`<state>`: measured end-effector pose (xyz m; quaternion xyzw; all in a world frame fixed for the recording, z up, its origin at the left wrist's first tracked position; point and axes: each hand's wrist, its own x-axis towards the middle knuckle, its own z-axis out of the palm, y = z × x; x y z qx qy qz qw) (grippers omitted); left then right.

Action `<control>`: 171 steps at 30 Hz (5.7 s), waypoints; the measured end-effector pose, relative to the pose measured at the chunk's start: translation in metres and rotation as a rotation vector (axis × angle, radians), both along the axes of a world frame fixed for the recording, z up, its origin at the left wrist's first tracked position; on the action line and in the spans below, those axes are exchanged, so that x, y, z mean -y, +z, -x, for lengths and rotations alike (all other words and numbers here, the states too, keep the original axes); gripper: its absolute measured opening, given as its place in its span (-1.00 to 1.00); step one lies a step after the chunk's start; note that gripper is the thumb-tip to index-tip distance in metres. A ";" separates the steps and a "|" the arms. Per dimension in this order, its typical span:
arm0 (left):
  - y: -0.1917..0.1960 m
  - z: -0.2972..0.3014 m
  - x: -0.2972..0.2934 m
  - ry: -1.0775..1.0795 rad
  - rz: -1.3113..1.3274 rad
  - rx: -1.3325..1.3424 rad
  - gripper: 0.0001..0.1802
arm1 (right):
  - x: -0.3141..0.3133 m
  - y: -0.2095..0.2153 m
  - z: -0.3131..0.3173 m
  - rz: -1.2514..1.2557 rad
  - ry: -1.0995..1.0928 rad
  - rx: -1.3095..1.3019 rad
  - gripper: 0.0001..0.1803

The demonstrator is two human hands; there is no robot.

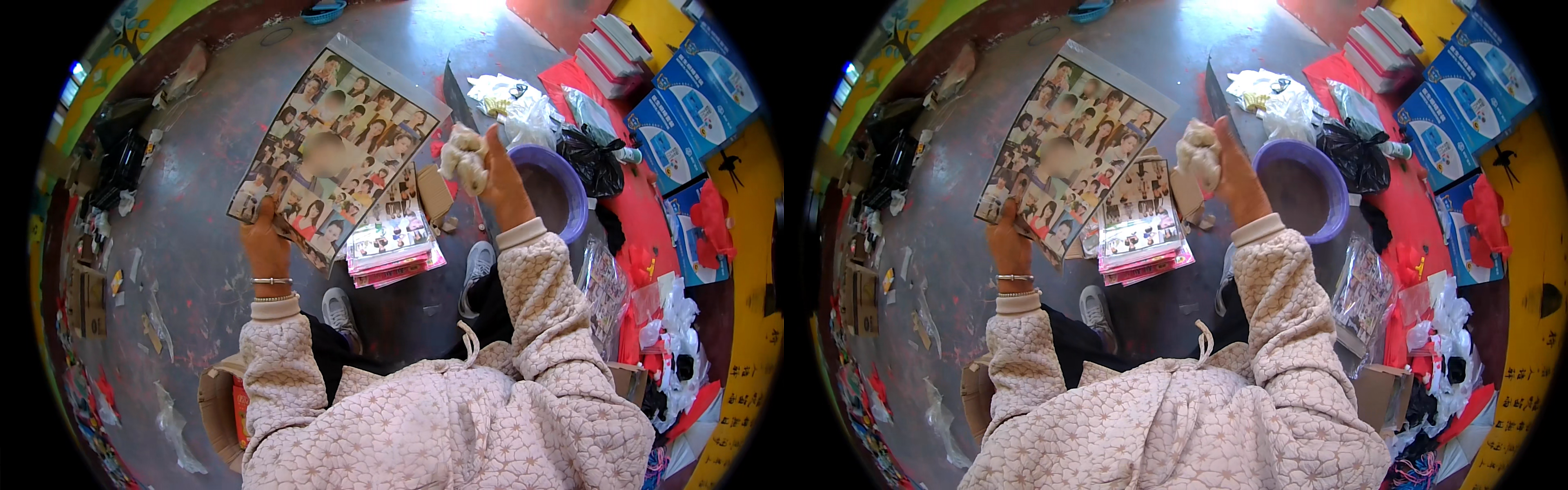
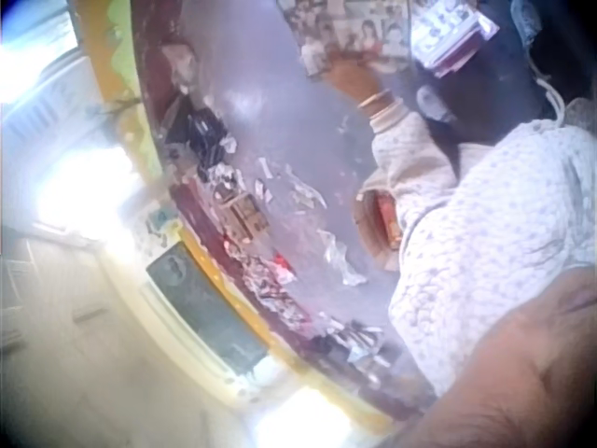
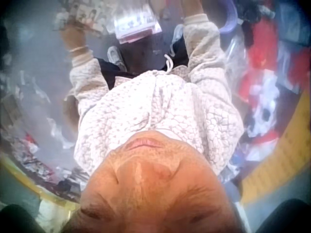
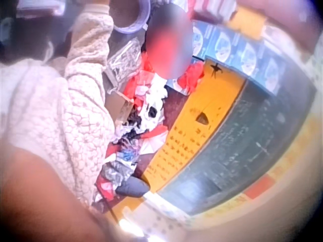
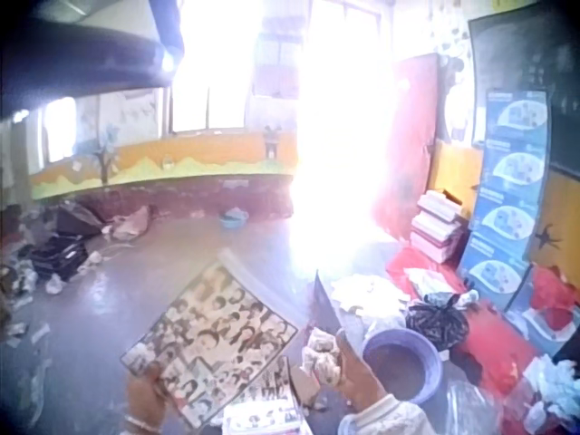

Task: The person sits on the floor and wipes the surfaces of several photo cards with a white cloth. They handle the cards one at a time, turning them over to clean both sides, then place them into a stack.

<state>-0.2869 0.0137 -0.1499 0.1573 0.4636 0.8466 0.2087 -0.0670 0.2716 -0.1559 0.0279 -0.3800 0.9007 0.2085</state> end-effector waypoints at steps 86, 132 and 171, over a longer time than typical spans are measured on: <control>-0.027 -0.067 -0.019 -0.347 0.328 -0.383 -0.33 | 0.045 0.002 0.027 0.152 -0.162 0.280 -0.55; -0.222 -0.097 -0.020 -0.345 0.189 1.131 -0.57 | 0.106 -0.226 0.049 -1.488 -0.454 0.883 -0.74; -0.165 -0.071 0.016 -0.746 0.829 0.520 -0.79 | 0.039 -0.216 0.027 -0.595 -0.878 1.245 -0.77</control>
